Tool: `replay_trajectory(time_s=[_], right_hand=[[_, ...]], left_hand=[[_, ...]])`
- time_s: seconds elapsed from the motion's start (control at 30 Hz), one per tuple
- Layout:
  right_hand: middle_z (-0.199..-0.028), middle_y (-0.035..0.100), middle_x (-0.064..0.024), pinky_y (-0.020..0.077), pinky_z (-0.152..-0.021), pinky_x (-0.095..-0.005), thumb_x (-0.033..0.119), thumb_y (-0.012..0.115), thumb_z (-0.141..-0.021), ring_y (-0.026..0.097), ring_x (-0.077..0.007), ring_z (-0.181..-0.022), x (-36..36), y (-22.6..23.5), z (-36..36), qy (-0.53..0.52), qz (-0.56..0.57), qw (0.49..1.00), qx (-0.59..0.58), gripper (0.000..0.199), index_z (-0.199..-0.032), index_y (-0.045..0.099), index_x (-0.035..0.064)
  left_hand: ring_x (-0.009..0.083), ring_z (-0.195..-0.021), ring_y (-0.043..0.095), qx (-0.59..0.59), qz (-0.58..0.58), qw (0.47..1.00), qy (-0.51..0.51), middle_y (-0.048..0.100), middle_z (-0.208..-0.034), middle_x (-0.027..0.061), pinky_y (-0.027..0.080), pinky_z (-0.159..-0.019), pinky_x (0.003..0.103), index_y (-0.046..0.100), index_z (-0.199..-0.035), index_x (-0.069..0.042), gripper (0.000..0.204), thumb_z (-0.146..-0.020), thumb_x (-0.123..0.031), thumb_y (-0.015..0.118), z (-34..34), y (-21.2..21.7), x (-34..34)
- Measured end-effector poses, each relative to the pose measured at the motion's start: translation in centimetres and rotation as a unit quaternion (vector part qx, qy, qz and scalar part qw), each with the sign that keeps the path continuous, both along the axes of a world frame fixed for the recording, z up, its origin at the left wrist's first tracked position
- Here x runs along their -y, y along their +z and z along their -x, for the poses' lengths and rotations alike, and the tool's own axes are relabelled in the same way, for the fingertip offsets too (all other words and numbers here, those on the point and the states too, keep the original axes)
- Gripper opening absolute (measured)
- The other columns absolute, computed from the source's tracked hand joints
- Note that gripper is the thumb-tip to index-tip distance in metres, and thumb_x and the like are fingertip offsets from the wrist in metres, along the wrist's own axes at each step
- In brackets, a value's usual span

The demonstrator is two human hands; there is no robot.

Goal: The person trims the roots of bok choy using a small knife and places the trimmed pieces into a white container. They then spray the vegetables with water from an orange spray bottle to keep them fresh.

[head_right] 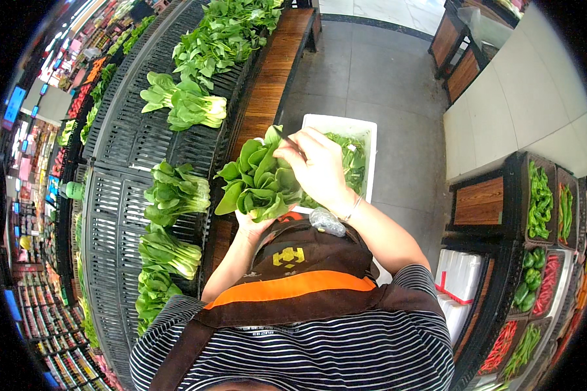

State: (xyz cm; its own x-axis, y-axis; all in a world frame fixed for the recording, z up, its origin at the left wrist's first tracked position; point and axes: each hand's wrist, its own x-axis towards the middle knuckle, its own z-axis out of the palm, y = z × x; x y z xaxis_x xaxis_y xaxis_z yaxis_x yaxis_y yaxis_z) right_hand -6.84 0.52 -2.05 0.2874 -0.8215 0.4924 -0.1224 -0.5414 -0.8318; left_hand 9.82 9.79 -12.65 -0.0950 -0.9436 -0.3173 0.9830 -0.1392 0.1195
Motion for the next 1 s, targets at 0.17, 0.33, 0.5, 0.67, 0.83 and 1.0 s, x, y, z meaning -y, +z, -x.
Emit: replay_trajectory(time_s=[0.17,0.33,0.5,0.67,0.83,1.0], right_hand=[[-0.081,0.066,-0.0005,0.047,-0.066,-0.0212,0.006,0.071,-0.084,0.057,-0.0051,-0.071,0.2,1.0,-0.8,0.047,-0.155,0.958,0.236,0.008,-0.085,0.065,0.001],[-0.083,0.068,-0.003,0.0453,-0.063,-0.0214,0.01,0.069,-0.084,0.059,-0.0071,-0.069,2.6,1.4,1.2,-0.081,-0.11,0.986,0.09,0.011,-0.09,0.071,0.0012],[-0.087,0.066,-0.0087,0.0489,-0.066,-0.0318,0.016,0.067,-0.083,0.064,-0.0233,-0.071,5.9,-3.7,2.1,-0.153,0.003,0.979,-0.138,0.014,-0.09,0.072,0.0045],[-0.081,0.064,-0.0058,0.0468,-0.06,-0.0295,0.015,0.071,-0.078,0.059,-0.0173,-0.063,7.8,-7.9,1.9,-0.198,0.012,0.971,-0.132,0.014,-0.088,0.07,0.0057],[-0.068,0.063,0.0026,0.0331,-0.045,-0.0204,0.014,0.074,-0.078,0.04,-0.0023,-0.048,2.3,-0.7,0.1,0.005,-0.143,0.989,0.047,0.013,-0.089,0.07,0.0066],[-0.078,0.061,0.0008,0.0289,-0.043,-0.0217,0.01,0.078,-0.072,0.035,-0.0026,-0.05,-0.7,0.4,-1.3,0.042,-0.011,0.998,-0.038,0.021,-0.084,0.063,0.0021]], left_hand=[[0.0401,-0.132,0.036,-0.041,0.018,0.999,-0.031,0.036,-0.146,0.0153,0.026,-0.107,0.064,0.037,-0.144,-0.016,0.067,-0.091,-0.058,0.038,0.5,-1.2,-0.4],[0.0453,-0.138,0.024,-0.116,-0.023,0.993,-0.028,0.025,-0.152,0.017,0.02,-0.106,0.07,0.03,-0.147,-0.019,0.076,-0.087,-0.065,0.038,-0.1,-1.0,-0.9],[0.0434,-0.138,0.022,-0.173,-0.023,0.984,-0.043,0.025,-0.152,0.0164,0.018,-0.105,0.071,0.032,-0.146,-0.017,0.078,-0.085,-0.066,0.04,-1.1,-2.5,-0.8],[0.0466,-0.137,0.023,-0.164,0.0,0.985,-0.055,0.024,-0.152,0.0179,0.019,-0.103,0.074,0.03,-0.146,-0.015,0.083,-0.084,-0.069,0.039,-1.9,-3.0,-0.3],[0.0507,-0.134,0.026,-0.112,0.009,0.993,-0.044,0.026,-0.15,0.0203,0.025,-0.097,0.076,0.03,-0.147,-0.015,0.081,-0.086,-0.069,0.035,-2.2,-2.3,-0.1],[0.0506,-0.129,0.035,-0.072,0.038,0.996,-0.023,0.031,-0.147,0.0211,0.031,-0.095,0.076,0.034,-0.144,-0.016,0.078,-0.087,-0.068,0.033,-1.6,-2.2,0.4]])
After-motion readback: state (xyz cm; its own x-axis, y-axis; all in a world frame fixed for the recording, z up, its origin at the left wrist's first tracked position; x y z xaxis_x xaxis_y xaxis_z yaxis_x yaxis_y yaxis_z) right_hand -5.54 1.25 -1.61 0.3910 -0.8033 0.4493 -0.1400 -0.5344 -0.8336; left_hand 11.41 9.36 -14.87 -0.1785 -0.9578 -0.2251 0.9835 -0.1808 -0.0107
